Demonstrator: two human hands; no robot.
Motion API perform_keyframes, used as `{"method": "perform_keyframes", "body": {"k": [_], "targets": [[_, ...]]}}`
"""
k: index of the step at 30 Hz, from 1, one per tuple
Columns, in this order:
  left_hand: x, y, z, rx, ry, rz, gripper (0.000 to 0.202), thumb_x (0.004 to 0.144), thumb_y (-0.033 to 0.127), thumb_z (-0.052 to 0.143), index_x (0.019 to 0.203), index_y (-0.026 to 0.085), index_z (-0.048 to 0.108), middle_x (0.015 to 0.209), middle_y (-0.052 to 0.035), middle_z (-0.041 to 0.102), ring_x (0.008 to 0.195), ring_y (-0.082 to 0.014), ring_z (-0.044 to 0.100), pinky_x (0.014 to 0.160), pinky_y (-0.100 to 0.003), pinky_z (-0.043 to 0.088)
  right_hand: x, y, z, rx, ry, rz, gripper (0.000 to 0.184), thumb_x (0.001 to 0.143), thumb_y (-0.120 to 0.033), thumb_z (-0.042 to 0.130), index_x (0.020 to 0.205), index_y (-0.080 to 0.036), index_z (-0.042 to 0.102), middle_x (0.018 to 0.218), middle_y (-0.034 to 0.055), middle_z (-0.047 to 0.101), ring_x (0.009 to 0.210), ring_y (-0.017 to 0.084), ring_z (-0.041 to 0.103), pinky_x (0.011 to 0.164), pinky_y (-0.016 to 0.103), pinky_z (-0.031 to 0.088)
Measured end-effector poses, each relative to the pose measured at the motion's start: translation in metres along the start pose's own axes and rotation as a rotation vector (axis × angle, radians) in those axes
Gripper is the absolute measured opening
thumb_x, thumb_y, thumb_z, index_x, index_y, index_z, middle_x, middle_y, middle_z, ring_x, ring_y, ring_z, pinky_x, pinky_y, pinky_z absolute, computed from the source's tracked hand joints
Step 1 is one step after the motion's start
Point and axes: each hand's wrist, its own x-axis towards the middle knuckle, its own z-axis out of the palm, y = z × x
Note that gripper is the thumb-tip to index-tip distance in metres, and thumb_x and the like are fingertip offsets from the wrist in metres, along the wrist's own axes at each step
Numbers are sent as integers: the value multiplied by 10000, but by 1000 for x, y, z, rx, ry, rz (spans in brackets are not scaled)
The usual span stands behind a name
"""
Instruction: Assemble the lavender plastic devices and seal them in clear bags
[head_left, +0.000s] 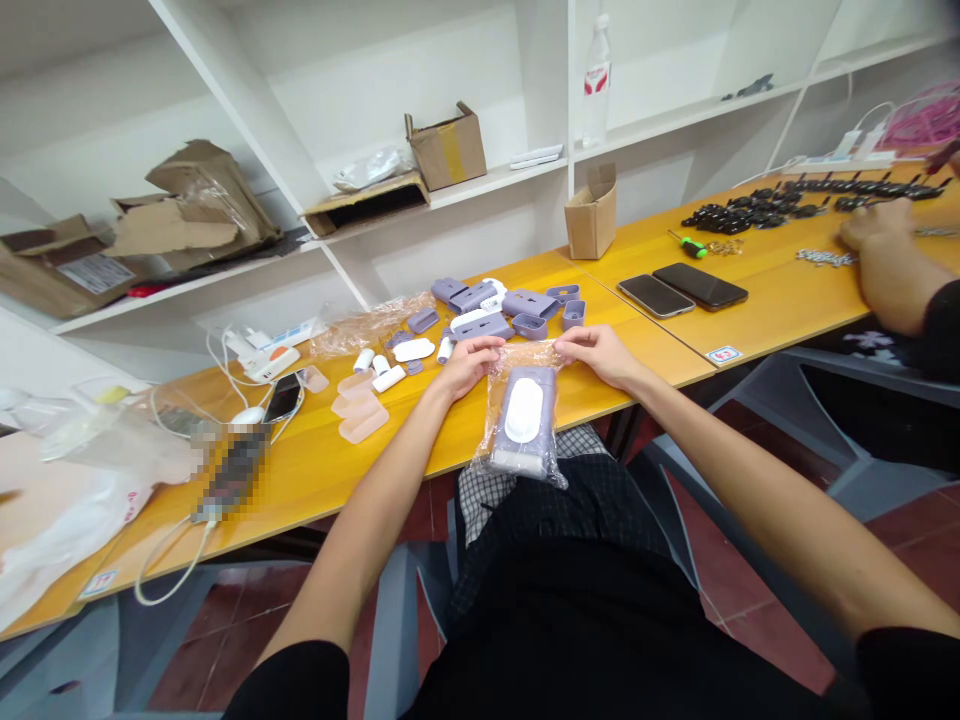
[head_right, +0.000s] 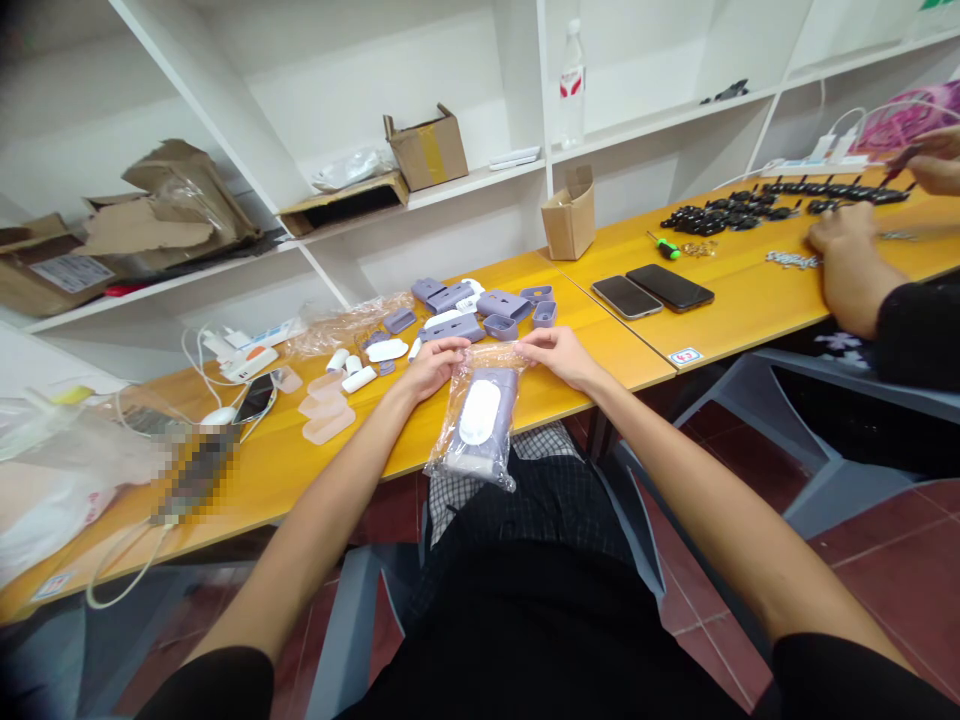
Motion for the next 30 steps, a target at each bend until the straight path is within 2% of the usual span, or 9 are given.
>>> {"method": "perform_keyframes", "body": {"k": [4, 6, 9, 11, 17, 20, 24, 27, 30], "targets": [[1, 1, 0, -23, 35, -22, 346, 669, 337, 891, 914, 117, 785, 810, -51, 729, 729, -135, 653, 682, -261, 516, 3, 3, 0, 109, 16, 26, 510, 786, -711, 769, 743, -204, 798, 781, 78, 758, 672, 180, 641, 644, 326, 547], [0, 1, 0, -13, 28, -27, 382, 665, 352, 921, 934, 122, 777, 825, -47, 730, 729, -133, 656, 693, -267, 517, 3, 3, 0, 69, 2, 12, 434, 767, -643, 817, 754, -210, 801, 801, 67, 759, 684, 178, 643, 664, 332, 556], [0, -2, -1, 27, 11, -25, 466, 575, 259, 976, 972, 136, 765, 871, -34, 737, 729, -130, 660, 704, -270, 512, 1, 3, 1, -18, -32, -23, 262, 686, -441, 921, 804, -233, 814, 852, 43, 768, 735, 186, 663, 773, 377, 582], [1, -4, -3, 58, 24, -13, 512, 531, 211, 982, 985, 143, 756, 926, -36, 740, 757, -140, 667, 716, -278, 517, 1, 5, 2, -20, -35, -26, 244, 656, -369, 937, 824, -238, 817, 882, 44, 772, 766, 197, 679, 824, 411, 587], [5, -10, -4, 177, 118, 108, 448, 548, 229, 953, 912, 156, 702, 919, -13, 714, 799, -139, 645, 745, -269, 520, 6, 15, 3, -135, 9, -64, 259, 635, -366, 925, 824, -229, 811, 904, 52, 770, 790, 221, 680, 838, 431, 583], [4, -9, -4, 238, 147, 143, 440, 589, 281, 950, 926, 165, 691, 918, -19, 717, 812, -152, 653, 750, -273, 526, 7, 17, 2, -229, 28, -123, 208, 669, -311, 891, 843, -231, 808, 909, 54, 764, 800, 228, 680, 848, 433, 577], [0, -5, -2, 264, 65, 88, 512, 682, 373, 929, 1077, 174, 671, 917, -42, 728, 801, -181, 684, 733, -305, 563, 6, 15, 2, -333, 37, -184, 173, 715, -249, 837, 882, -227, 802, 950, 64, 755, 808, 229, 676, 833, 425, 576], [-3, -2, 0, 278, 14, 55, 608, 632, 327, 967, 1135, 177, 660, 959, -46, 729, 845, -201, 707, 776, -350, 609, 5, 14, 2, -378, 44, -201, 185, 734, -230, 811, 916, -216, 782, 978, 71, 754, 818, 235, 684, 844, 436, 579], [-5, -1, 2, 308, 27, 62, 623, 618, 284, 973, 1147, 165, 667, 926, -39, 727, 853, -210, 713, 796, -371, 626, 4, 14, 3, -378, 47, -205, 285, 770, -240, 783, 1052, -216, 745, 1064, 77, 754, 815, 231, 697, 851, 450, 594]]}}
